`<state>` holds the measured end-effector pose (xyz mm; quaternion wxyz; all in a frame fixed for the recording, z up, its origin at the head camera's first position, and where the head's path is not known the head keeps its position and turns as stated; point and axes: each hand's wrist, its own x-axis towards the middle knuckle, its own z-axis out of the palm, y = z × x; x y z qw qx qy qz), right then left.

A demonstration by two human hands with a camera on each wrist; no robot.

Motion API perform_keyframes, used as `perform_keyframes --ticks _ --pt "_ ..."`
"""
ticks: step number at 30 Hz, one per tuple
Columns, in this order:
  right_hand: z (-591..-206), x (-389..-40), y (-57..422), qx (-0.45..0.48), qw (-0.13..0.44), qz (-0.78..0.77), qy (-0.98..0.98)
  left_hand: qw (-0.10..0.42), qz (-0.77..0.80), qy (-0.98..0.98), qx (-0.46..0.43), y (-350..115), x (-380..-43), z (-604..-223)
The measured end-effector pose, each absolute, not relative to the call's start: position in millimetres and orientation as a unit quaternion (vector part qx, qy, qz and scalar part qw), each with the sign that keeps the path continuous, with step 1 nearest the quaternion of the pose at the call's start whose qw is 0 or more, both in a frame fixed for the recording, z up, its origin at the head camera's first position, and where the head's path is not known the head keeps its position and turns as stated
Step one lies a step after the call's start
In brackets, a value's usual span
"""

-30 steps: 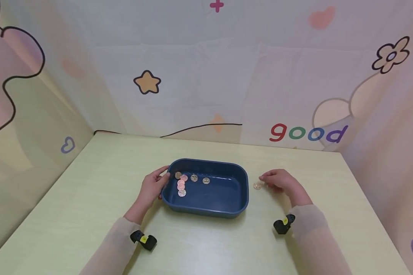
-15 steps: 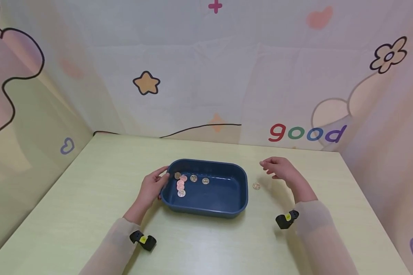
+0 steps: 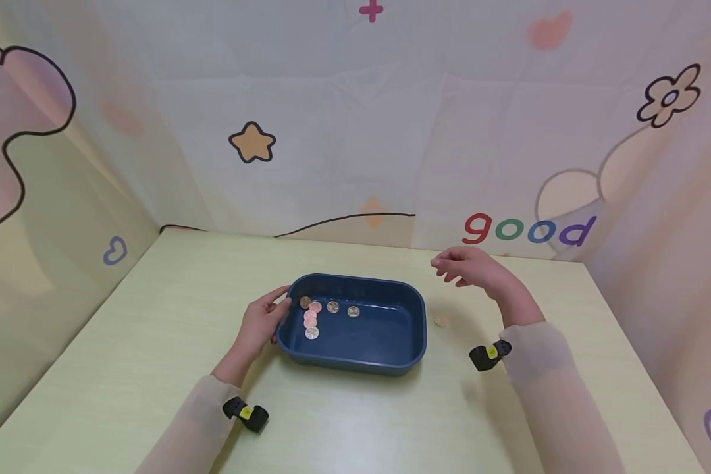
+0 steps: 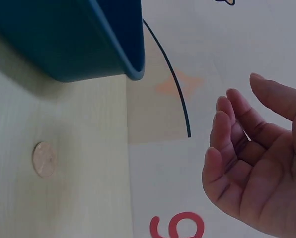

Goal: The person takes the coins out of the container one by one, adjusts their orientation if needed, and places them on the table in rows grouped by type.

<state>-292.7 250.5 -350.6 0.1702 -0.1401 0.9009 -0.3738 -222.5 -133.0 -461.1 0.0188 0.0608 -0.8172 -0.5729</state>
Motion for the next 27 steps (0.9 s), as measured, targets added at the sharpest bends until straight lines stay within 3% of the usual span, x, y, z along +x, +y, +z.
perform_keyframes --ticks 27 --pt "-337.2 -301.4 201.4 -0.203 0.258 -0.321 0.888 0.01 -0.568 -0.82 0.065 -134.0 -222.0 -460.7"
